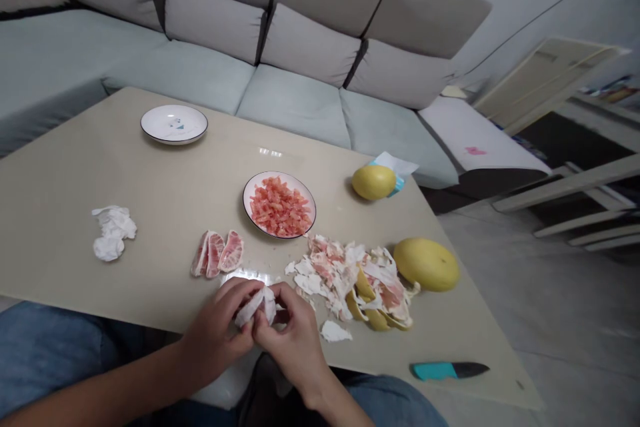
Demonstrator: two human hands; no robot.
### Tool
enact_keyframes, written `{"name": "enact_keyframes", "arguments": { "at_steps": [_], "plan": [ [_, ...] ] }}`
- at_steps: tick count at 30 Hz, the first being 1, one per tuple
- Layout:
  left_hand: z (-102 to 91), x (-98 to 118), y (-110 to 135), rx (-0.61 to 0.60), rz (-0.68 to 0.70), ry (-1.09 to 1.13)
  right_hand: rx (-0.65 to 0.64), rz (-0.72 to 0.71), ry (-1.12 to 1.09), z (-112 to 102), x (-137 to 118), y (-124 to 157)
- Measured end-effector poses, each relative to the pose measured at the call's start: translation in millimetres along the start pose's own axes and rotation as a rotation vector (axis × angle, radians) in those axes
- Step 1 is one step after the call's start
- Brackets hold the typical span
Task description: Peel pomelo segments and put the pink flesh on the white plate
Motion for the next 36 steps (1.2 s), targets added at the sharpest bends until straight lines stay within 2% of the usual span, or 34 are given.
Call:
{"name": "enact_keyframes", "arguments": {
  "at_steps": [4, 9, 11, 14, 16, 22, 26, 29, 36],
  "plan": [
    [-4.2, -10, -2, -0.004, -0.095, 0.084, -0.028, 0.019, -0.041, -4, 2, -3],
    [0.6, -21, -4, -0.054, -0.231, 0.403, -0.118, 0.047, -0.189, -10, 4, -9],
    [-1.4, -19, -6, -0.047, -0.207, 0.355, -0.133, 0.056, -0.221, -11, 5, -10],
    [-6.9, -9, -8, -0.043, -0.104, 0.111, -0.111, 0.055, -0.207, -12, 4, -8],
    [-8.5, -7, -9, -0.057, -0.092, 0.042, -0.088, 0.052, -0.164, -11, 5, -6],
    [-13.9, -14, -7, 0.008, -0.13, 0.049, -0.053, 0.027, -0.041, -4, 3, -1],
    [-7.6, -26, -9, -0.071, -0.234, 0.262, -0.084, 0.032, -0.026, -4, 3, -2],
    [-4.3, -31, -11, -0.163, -0.343, 0.495, -0.169, 0.063, -0.109, -7, 6, -5],
    [-2.2, -28, -7, -0.374, -0.493, 0.853, -0.499, 0.174, -0.584, -6, 6, -3]
  ]
}}
Point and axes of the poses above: each hand's wrist, its own y-axis away from the middle knuckle, its own z-axis out of the palm, x = y × z, the point moved 7 cm from there along -y, towards the middle knuckle, and after that the axes turned 5 degrees about -x, right-handed, at the moved point
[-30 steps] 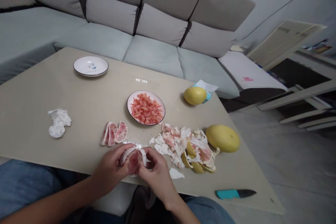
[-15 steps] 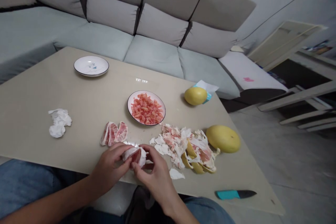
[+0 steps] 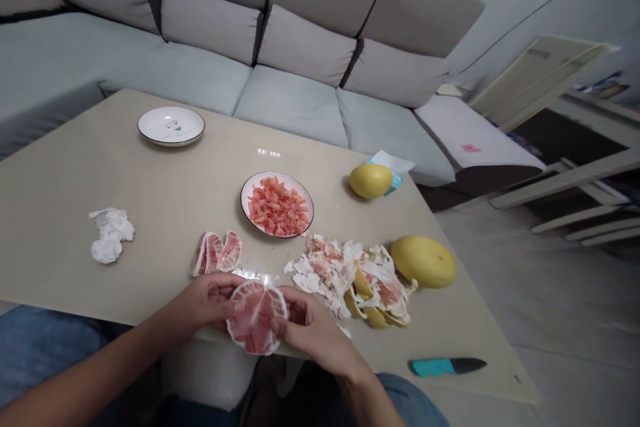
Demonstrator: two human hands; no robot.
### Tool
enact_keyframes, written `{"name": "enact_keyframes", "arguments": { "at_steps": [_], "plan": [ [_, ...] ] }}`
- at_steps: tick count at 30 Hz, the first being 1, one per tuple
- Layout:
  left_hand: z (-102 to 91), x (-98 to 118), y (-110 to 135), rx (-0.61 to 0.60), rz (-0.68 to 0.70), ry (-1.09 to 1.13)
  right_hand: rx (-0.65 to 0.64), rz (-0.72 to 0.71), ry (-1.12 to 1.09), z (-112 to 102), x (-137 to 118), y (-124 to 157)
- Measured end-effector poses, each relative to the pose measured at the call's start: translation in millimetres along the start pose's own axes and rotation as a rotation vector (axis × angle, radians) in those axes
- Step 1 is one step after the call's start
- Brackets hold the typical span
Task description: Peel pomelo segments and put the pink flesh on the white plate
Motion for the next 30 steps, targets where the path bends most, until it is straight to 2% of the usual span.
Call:
{"name": "enact_keyframes", "arguments": {
  "at_steps": [3, 8, 16, 19, 22, 24, 27, 30],
  "plan": [
    [5.5, -5, 3, -0.086, -0.067, 0.138, -0.106, 0.015, -0.094, 2, 0, 1],
    [7.9, -8, 6, -0.139, -0.095, 0.209, -0.164, 0.063, -0.146, 2, 6, 3],
    [12.9, 1, 12, -0.143, -0.111, 0.024, -0.2, 0.1, -0.09, 3, 7, 8],
    [6.0, 8, 17, -0.127, -0.106, -0.087, -0.185, 0.13, -0.029, -2, 7, 12],
    [-19.3, 21, 26, -0.009, -0.086, -0.248, -0.113, 0.111, 0.073, -19, -1, 18],
    [-44.4, 37, 34, 0.146, -0.025, -0.341, -0.047, 0.057, 0.127, -33, -8, 20],
    [-80.3, 67, 45, 0.39, 0.172, -0.529, 0.085, -0.017, 0.195, -51, -14, 17],
    [-104.4, 92, 54, 0.568, 0.443, -0.811, 0.205, -0.031, 0.219, -60, -10, 10]
  ]
}}
Point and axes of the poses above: each hand's wrist, its own y-axis away from the middle knuckle, its own z-axis out of the palm, x = y × z, the point moved 7 cm from there along -y, towards the middle knuckle, and after that the axes turned 5 degrees about -x, right-handed, at the moved point
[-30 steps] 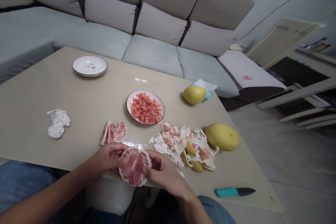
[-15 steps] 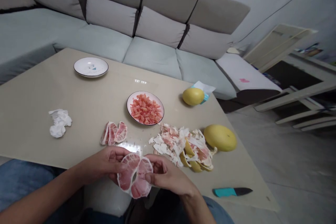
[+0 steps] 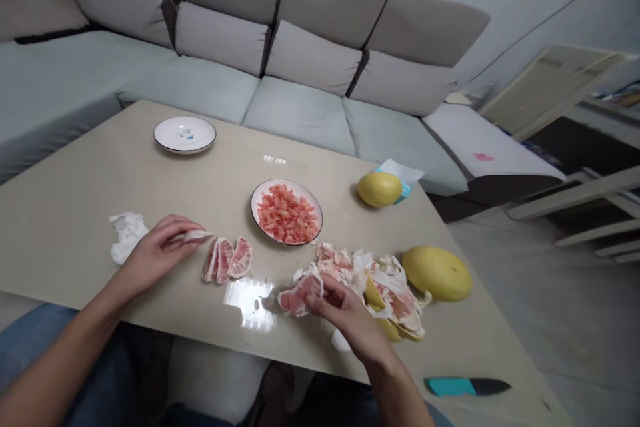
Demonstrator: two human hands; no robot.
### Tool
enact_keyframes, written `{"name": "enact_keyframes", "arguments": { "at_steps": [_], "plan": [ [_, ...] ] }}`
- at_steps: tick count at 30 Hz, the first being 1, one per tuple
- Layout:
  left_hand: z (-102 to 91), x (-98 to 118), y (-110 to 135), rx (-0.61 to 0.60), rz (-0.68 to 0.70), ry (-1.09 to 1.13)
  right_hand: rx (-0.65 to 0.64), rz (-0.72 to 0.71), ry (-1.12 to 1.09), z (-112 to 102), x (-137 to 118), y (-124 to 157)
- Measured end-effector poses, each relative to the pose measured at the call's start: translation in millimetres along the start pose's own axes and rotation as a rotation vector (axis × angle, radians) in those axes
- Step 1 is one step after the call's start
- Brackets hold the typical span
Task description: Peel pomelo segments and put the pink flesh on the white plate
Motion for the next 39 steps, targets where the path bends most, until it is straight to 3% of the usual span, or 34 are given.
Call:
{"name": "enact_keyframes", "arguments": {
  "at_steps": [3, 8, 14, 22, 25, 29, 34, 36, 39],
  "plan": [
    [-14.5, -12, -8, 0.12, 0.119, -0.248, 0.021, 0.031, 0.04, 6, 4, -4],
    [-14.4, -34, -17, 0.192, 0.083, -0.382, 0.033, 0.046, 0.072, 12, 2, -4],
    [0.8, -43, -20, 0.094, 0.024, -0.487, 0.093, 0.027, 0.128, 3, 6, -2],
    [-1.7, -49, -11, 0.057, -0.066, -0.561, 0.126, 0.02, 0.14, 0, 8, -2],
    [-2.1, -45, -4, 0.071, -0.063, -0.584, 0.126, 0.024, 0.138, 2, 5, -3],
    [7.7, -24, 11, 0.05, 0.017, -0.652, 0.108, 0.043, 0.11, 6, 5, -6],
    [47.4, -6, 23, -0.181, 0.13, -0.756, 0.087, 0.049, 0.093, 9, 9, -9],
    [52.5, -7, 21, -0.179, 0.123, -0.766, 0.116, 0.041, 0.096, 8, 11, -8],
    [45.5, -13, 15, -0.11, 0.072, -0.75, 0.156, 0.029, 0.11, 6, 13, -6]
  ]
}}
Point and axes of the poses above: each hand's wrist, its own y-axis away from the middle knuckle, its own z-axis out of the palm, x = y × z, the point moved 7 cm from there along -y, towards the middle knuckle, and after that the axes turned 5 degrees about -x, right-handed, at the moved point
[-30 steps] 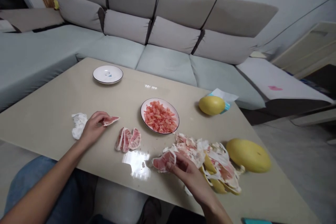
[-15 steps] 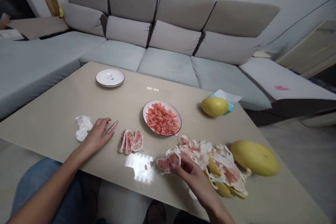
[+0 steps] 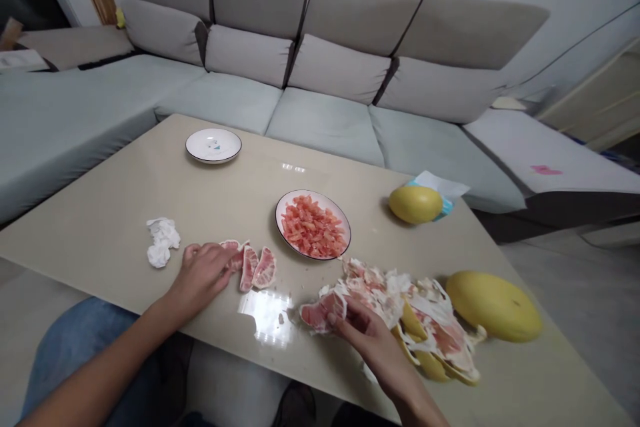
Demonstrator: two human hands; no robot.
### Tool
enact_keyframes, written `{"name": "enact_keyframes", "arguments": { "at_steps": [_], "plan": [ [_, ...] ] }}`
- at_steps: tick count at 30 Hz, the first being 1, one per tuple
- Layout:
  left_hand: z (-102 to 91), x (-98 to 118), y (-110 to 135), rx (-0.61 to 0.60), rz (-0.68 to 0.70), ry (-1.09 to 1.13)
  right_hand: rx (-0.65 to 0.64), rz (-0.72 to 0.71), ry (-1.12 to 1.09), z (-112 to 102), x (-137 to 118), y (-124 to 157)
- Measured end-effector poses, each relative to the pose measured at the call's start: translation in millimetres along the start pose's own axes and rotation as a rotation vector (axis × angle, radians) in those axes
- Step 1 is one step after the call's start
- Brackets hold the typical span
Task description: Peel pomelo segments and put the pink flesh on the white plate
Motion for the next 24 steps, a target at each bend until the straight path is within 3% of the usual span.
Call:
{"name": "enact_keyframes", "arguments": {
  "at_steps": [7, 12, 18, 22, 24],
  "plan": [
    [-15.4, -17, -3, 0.092, -0.034, 0.246, -0.034, 0.015, -0.004, 0, -3, 2],
    [-33.4, -41, -11, 0.352, -0.086, 0.254, -0.047, -0.005, 0.009, 0, -4, 2],
    [-30.8, -68, -25, 0.355, -0.16, 0.226, -0.097, -0.013, -0.013, 5, 0, 3],
    [-30.6, -51, -12, 0.356, -0.143, 0.187, -0.101, -0.008, -0.029, 3, 2, 5],
    [-17.0, -24, -9, 0.18, -0.008, 0.153, -0.11, -0.011, -0.04, 3, 3, 6]
  ]
}}
Point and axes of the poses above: each hand's wrist, its own y-axis away from the middle knuckle, its own z-axis out of the palm, x = y × z, the point moved 7 cm from there along -y, towards the middle knuckle, and after that the axes turned 5 degrees about -x, right-handed, at the moved point
